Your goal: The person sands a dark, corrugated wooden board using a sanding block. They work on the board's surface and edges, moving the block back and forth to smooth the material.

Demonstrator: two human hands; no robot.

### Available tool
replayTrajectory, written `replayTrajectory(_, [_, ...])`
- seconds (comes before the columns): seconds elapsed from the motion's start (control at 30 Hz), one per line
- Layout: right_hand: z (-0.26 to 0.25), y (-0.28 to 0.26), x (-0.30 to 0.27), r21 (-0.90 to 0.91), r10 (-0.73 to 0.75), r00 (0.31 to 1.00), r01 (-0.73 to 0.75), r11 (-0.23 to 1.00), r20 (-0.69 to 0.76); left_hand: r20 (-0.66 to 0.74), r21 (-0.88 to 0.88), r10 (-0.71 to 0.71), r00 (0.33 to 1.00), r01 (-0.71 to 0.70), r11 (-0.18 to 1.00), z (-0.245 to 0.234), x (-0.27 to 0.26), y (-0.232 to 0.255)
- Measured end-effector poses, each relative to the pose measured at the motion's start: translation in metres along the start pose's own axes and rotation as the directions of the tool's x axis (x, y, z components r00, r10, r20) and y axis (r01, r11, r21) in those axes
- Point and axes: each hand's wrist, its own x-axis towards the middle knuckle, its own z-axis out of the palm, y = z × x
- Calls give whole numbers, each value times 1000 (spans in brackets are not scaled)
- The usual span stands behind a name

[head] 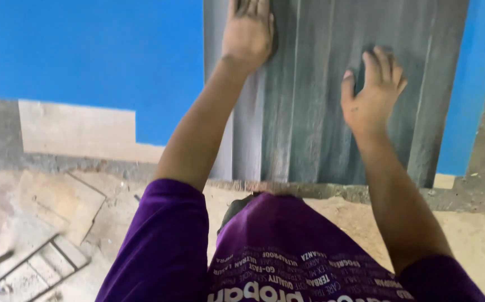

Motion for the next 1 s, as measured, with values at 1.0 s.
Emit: replayTrajectory(1.0, [14,23,-5,63,-157,977,167,984,-142,158,-202,-315,936,342,918,-138,-285,167])
